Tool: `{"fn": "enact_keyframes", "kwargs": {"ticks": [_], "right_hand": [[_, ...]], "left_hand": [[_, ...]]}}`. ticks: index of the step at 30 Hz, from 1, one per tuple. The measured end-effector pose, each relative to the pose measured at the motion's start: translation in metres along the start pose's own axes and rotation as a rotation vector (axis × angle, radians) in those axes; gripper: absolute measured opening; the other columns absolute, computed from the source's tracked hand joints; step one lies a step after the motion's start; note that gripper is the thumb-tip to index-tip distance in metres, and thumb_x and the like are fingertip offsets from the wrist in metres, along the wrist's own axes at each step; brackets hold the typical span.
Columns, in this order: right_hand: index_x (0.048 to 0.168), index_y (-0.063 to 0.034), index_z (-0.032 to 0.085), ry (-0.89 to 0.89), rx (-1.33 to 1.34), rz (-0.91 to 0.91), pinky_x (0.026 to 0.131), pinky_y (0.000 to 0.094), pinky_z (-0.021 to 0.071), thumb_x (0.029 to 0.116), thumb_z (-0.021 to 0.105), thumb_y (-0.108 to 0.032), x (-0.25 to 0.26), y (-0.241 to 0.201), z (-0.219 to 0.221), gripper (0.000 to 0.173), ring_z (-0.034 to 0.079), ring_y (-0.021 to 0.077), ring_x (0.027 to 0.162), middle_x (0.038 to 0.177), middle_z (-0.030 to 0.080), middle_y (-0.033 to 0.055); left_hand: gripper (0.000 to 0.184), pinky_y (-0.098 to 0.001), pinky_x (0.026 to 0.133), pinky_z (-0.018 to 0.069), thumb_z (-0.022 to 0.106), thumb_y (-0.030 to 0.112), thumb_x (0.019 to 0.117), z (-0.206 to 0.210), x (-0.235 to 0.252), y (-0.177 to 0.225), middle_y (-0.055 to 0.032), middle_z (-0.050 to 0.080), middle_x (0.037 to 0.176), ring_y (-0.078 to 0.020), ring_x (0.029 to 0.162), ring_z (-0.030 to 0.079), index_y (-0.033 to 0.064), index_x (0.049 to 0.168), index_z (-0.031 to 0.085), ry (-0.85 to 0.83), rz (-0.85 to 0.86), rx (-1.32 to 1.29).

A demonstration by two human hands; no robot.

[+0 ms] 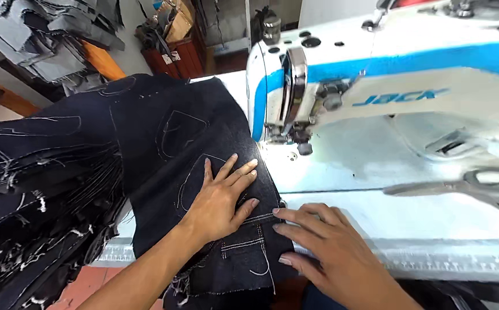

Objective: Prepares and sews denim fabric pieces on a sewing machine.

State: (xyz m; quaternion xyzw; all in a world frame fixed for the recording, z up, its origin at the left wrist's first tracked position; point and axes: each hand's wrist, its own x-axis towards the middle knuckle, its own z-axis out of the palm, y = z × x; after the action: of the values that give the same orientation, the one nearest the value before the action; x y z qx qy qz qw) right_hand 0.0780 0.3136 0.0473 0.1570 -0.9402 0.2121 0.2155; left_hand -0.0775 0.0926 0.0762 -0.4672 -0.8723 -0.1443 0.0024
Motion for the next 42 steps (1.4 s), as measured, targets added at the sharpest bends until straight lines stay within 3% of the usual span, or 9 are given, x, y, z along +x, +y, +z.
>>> {"fn": "enact_keyframes", "kwargs": {"ticks": [7,10,11,13,15,20,29,38,42], "right_hand": [[0.121,-0.0343,0.074,0.021,-0.058,0.092,0.084,0.0459,0.0504,0.0989,0.050,-0.063,0.017,-0.004,0.006,0.043,0.063,0.0226,0.116,0.140,0.064,-0.0111],[0.121,-0.0348,0.073,0.058,-0.071,0.090,0.083,0.0464,0.0513,0.0993,0.045,-0.066,0.015,-0.005,0.013,0.047,0.064,0.0234,0.114,0.137,0.066,-0.0110],[0.121,-0.0353,0.073,0.048,-0.065,0.093,0.084,0.0463,0.0512,0.0992,0.045,-0.066,0.014,-0.005,0.012,0.047,0.063,0.0234,0.115,0.138,0.065,-0.0114],[0.120,-0.0360,0.073,0.044,-0.060,0.098,0.084,0.0454,0.0510,0.0990,0.044,-0.067,0.015,-0.004,0.010,0.047,0.063,0.0228,0.116,0.138,0.065,-0.0122],[0.119,-0.0368,0.073,0.056,-0.057,0.103,0.083,0.0446,0.0513,0.0984,0.046,-0.067,0.019,-0.001,0.010,0.045,0.062,0.0219,0.116,0.139,0.064,-0.0135],[0.122,-0.0328,0.074,-0.009,-0.051,0.090,0.085,0.0490,0.0541,0.0981,0.050,-0.062,0.038,0.015,0.006,0.045,0.064,0.0253,0.114,0.138,0.065,-0.0097],[0.122,-0.0320,0.074,0.034,-0.147,0.040,0.086,0.0419,0.0515,0.1030,0.043,-0.054,0.059,0.040,0.014,0.043,0.062,0.0211,0.116,0.129,0.069,-0.0123],[0.130,-0.0301,0.071,0.016,-0.200,0.109,0.090,0.0437,0.0500,0.1023,0.038,-0.059,0.061,0.038,0.016,0.051,0.060,0.0221,0.121,0.134,0.067,-0.0124],[0.128,-0.0297,0.072,0.026,-0.174,0.099,0.092,0.0438,0.0499,0.1020,0.040,-0.060,0.062,0.041,0.015,0.051,0.060,0.0214,0.121,0.133,0.067,-0.0123]], "left_hand": [[0.054,-0.0742,0.120,0.0049,0.041,0.056,0.1052,-0.015,0.045,-0.031,0.0109,0.044,0.161,-0.0215,0.158,0.021,0.0244,0.145,0.058,-0.124,0.103,-0.144],[0.045,-0.0785,0.115,0.0171,0.046,0.047,0.1066,-0.019,0.035,-0.020,0.0046,0.044,0.161,-0.0291,0.155,0.028,0.0253,0.143,0.062,-0.056,0.138,0.090],[0.035,-0.0799,0.112,0.0234,0.054,0.033,0.1052,-0.023,0.023,-0.010,-0.0034,0.051,0.156,-0.0350,0.151,0.036,0.0214,0.135,0.068,0.004,0.179,0.150],[0.024,-0.0685,0.116,0.0342,0.057,0.006,0.0960,-0.029,-0.008,0.000,-0.0024,0.069,0.129,-0.0265,0.137,0.055,0.0158,0.104,0.077,0.135,0.340,0.001],[0.030,-0.0606,0.122,0.0300,0.049,0.004,0.1005,-0.020,-0.028,-0.012,-0.0020,0.075,0.113,-0.0224,0.128,0.062,0.0128,0.092,0.076,0.111,0.541,-0.374],[0.039,-0.0615,0.122,0.0303,0.044,0.004,0.1022,-0.011,-0.019,-0.029,0.0027,0.070,0.131,-0.0233,0.139,0.053,0.0205,0.117,0.076,0.028,0.619,-0.297],[0.050,-0.0612,0.122,0.0300,0.044,0.000,0.0999,-0.010,0.025,-0.046,0.0091,0.066,0.138,-0.0183,0.142,0.050,0.0290,0.128,0.073,0.036,0.559,-0.127],[0.046,-0.0593,0.119,0.0344,0.054,0.001,0.0949,-0.010,0.070,-0.070,0.0115,0.069,0.133,-0.0168,0.138,0.054,0.0290,0.124,0.075,0.084,0.540,-0.042],[0.043,-0.0514,0.111,0.0462,0.055,-0.008,0.0906,-0.036,0.096,-0.086,0.0015,0.072,0.127,-0.0232,0.131,0.060,0.0188,0.116,0.079,0.109,0.593,0.003]]}}
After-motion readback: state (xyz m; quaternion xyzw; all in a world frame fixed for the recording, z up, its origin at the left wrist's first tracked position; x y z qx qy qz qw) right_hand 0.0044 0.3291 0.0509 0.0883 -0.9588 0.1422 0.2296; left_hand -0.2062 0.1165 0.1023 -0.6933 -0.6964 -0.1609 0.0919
